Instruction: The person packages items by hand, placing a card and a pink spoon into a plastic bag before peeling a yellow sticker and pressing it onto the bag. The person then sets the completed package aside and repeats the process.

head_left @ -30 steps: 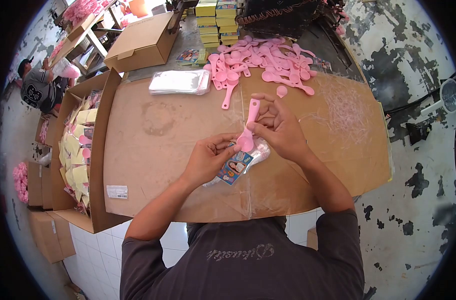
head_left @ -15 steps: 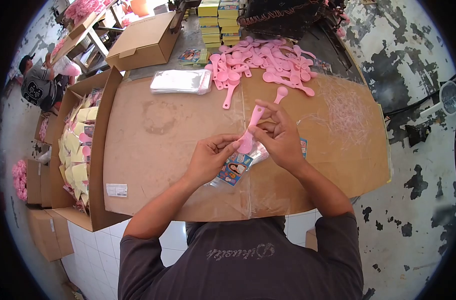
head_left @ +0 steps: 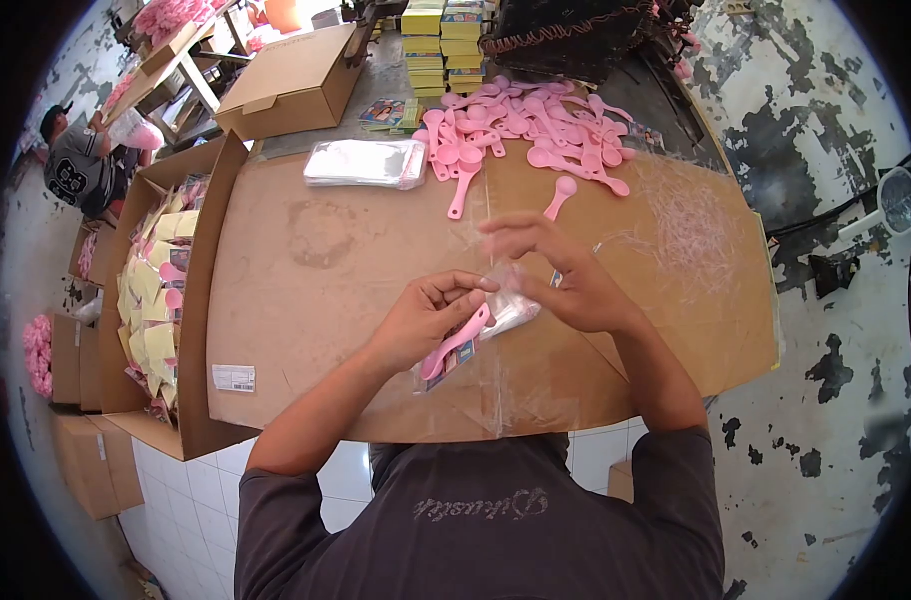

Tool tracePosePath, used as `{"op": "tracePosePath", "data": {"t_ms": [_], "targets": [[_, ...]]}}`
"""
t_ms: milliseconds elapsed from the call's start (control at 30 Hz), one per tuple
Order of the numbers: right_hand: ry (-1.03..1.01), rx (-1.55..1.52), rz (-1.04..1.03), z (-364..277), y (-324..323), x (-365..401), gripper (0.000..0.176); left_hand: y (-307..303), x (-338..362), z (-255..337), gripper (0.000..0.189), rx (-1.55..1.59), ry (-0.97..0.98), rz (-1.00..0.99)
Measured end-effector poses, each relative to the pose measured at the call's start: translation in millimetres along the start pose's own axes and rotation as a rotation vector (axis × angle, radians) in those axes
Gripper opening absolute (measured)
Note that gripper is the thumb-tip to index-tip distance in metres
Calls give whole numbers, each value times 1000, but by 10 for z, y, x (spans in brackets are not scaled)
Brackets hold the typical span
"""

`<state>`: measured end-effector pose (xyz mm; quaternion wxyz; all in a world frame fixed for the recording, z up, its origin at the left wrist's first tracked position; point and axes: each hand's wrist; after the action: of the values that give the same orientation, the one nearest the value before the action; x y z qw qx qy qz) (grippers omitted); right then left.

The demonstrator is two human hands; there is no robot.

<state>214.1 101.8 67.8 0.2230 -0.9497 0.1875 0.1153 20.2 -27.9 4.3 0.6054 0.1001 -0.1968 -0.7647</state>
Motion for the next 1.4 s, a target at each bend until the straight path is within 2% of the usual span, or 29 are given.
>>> {"op": "tracePosePath", "data": {"t_ms": [33,67,133,233,333,433,533,667,733,833,933,1067,1333,1400], "targets": [[-60,160,-96,-58,-26,-13,17,-12,6,6,29,19,-17,-38],[-61,147,-143,-123,-57,-24,16,-15,11,8,32,38,-35,-75],[-65,122,-239,-268,-126,-60,14,-9,21,26,35,-33,54,-62],[-240,391,-168,-559,-227,-126,14,30,4,73,39,-119,224,-7],[-301,877,18,-763,-298,-167,10,46,10,141,45,-323,331,58],[-89,1001,-86,-736,-314,-106,12,89,23,231,53,-654,411,90],[-130,822,84,-683,-309,-104,10,239,26,426,60,-830,421,96],[-65,715,102,-687,-240,-77,9,359,-30,526,59,-900,437,113],[-44,592,115,-697,-199,-73,8,355,-73,505,53,-810,381,105],[-3,576,125,-688,-184,-44,9,386,-115,497,45,-632,293,53],[-180,884,291,-655,-158,-75,15,406,-139,437,41,-439,274,41],[-273,1130,180,-583,-124,-47,19,443,-124,385,41,-388,314,75],[-258,1360,66,-281,26,-78,17,485,-51,391,44,-879,196,109],[-190,1229,123,-270,-5,-96,18,478,-48,390,44,-904,192,100]]}}
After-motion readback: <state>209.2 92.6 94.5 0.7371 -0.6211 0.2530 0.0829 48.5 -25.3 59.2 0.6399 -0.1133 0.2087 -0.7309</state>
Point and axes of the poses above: each hand's wrist, its own x-axis away from the middle knuckle, its own y-axis out of the palm, z = x × y, and after that the axes turned 9 degrees about -z, right-handed
